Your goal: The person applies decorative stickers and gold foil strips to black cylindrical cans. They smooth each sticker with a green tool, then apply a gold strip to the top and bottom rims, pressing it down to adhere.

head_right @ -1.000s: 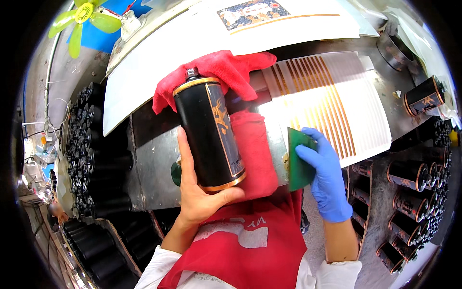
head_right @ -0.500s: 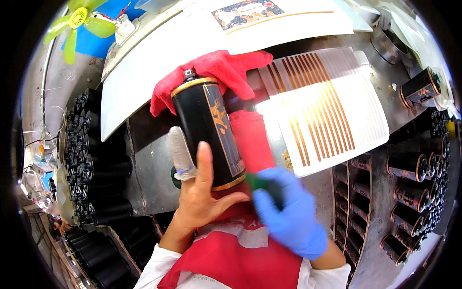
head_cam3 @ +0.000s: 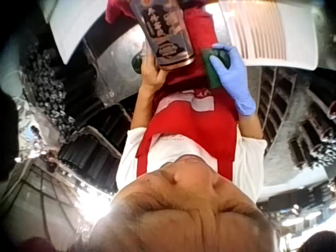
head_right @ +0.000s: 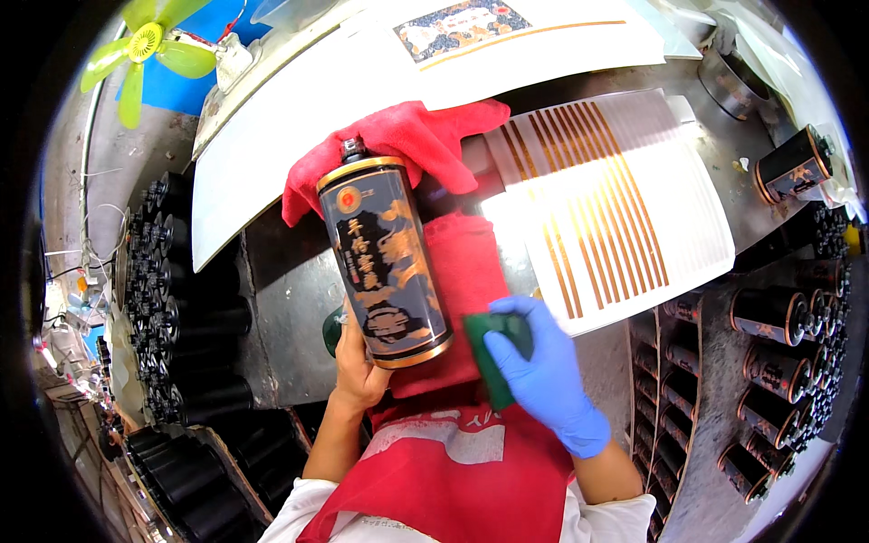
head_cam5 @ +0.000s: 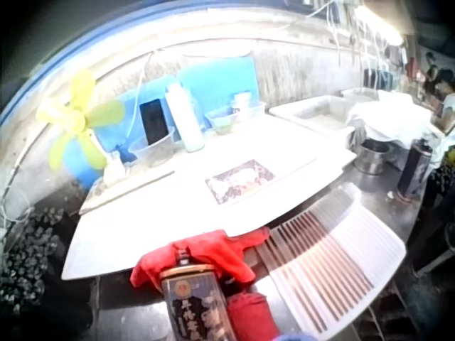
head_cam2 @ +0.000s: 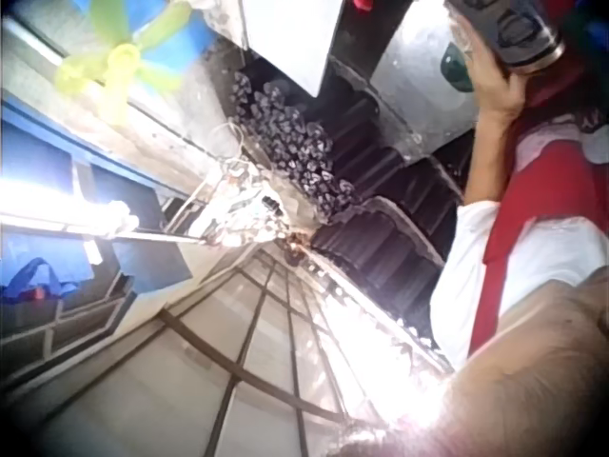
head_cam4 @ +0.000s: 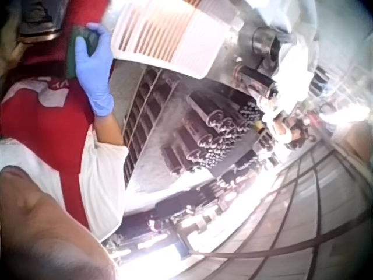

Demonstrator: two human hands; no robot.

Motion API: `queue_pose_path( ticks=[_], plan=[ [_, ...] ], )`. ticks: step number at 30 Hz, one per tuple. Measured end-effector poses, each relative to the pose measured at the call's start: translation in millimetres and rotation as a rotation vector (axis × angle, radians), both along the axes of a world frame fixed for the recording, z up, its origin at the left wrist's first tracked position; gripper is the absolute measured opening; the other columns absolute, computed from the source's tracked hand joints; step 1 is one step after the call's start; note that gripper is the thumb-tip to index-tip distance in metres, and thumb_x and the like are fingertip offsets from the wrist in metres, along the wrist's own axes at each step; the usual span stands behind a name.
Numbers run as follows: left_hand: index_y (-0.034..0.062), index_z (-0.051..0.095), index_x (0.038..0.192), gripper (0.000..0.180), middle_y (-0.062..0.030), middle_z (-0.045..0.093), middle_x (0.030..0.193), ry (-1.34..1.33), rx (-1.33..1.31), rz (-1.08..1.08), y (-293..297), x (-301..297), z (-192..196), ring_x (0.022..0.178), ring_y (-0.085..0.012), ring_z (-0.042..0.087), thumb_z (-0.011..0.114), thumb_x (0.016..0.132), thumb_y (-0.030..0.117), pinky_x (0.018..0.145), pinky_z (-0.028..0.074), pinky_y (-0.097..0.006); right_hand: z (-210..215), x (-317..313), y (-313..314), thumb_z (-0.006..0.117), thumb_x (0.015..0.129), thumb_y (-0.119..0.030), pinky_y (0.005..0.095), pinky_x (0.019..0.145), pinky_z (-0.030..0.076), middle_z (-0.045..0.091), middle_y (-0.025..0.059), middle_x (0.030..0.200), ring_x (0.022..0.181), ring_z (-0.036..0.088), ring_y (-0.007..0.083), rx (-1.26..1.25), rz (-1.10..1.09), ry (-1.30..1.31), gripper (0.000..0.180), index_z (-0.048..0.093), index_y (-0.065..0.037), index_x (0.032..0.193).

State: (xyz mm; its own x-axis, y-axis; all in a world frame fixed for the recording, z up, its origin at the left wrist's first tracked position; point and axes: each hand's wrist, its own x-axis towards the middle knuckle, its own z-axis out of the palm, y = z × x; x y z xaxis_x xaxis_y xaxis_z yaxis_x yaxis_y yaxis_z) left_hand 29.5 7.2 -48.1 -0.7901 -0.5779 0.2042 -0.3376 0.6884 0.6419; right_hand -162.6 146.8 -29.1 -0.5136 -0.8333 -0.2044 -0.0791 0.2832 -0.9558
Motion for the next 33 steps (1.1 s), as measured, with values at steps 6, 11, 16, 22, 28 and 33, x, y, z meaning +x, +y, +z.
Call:
queue_pose_path(
  ticks=[6,11,16,22,28,33],
  plan=[
    [-0.0070,0.015,0.140,0.101,-0.0301,0.025,0.140,0.075,0.000,0.066,18,-17,30,0.132,-0.0488,0.017,0.078,0.069,0.029,0.106,0.006,-0.055,45,25,-13,0.060,0.084,-0.009,0.0302,0.073,0.051,0.061,0.0103,0.096,0.081,0.064,0.0184,-0.183,0.085,0.027,0.026,0.053,-0.006,0.108],
    [-0.0068,0.004,0.141,0.106,-0.0260,0.043,0.128,0.132,0.066,-0.055,6,-22,17,0.121,-0.0388,0.042,0.077,0.072,0.026,0.101,0.029,-0.045,24,19,-13,0.059,0.085,-0.008,0.0283,0.075,0.049,0.060,0.0107,0.095,0.084,0.061,0.0164,-0.136,0.058,0.018,0.027,0.051,-0.004,0.111],
    [-0.0070,-0.007,0.140,0.111,-0.0238,0.042,0.131,0.319,0.272,-0.016,2,-9,-17,0.119,-0.0305,0.047,0.077,0.071,0.017,0.103,0.030,-0.036,0,9,-10,0.057,0.086,-0.005,0.0276,0.079,0.048,0.058,0.0110,0.100,0.089,0.058,0.0150,-0.091,-0.009,0.089,0.028,0.050,-0.003,0.113],
    [-0.0113,0.008,0.139,0.094,-0.0233,0.036,0.137,0.066,0.038,0.018,15,-22,35,0.126,-0.0343,0.039,0.071,0.074,0.013,0.107,0.023,-0.039,39,14,-13,0.056,0.085,-0.006,0.0295,0.074,0.049,0.062,0.0102,0.095,0.084,0.063,0.0175,-0.132,0.036,0.144,0.027,0.052,-0.006,0.112],
    [-0.0063,0.031,0.135,0.081,-0.0322,0.030,0.137,0.004,-0.170,0.031,13,-31,32,0.129,-0.0503,0.024,0.074,0.071,0.018,0.108,0.011,-0.049,19,16,-13,0.058,0.087,-0.013,0.0332,0.076,0.048,0.060,0.0121,0.096,0.085,0.062,0.0207,-0.120,0.024,0.043,0.025,0.052,-0.005,0.110],
    [-0.0070,-0.007,0.139,0.094,-0.0226,0.044,0.129,0.254,0.297,-0.091,10,-11,2,0.114,-0.0348,0.049,0.065,0.079,0.003,0.099,0.034,-0.036,-3,10,-16,0.057,0.087,-0.011,0.0322,0.075,0.048,0.059,0.0140,0.096,0.084,0.062,0.0236,-0.170,0.018,0.086,0.026,0.051,-0.004,0.111]
  ],
)
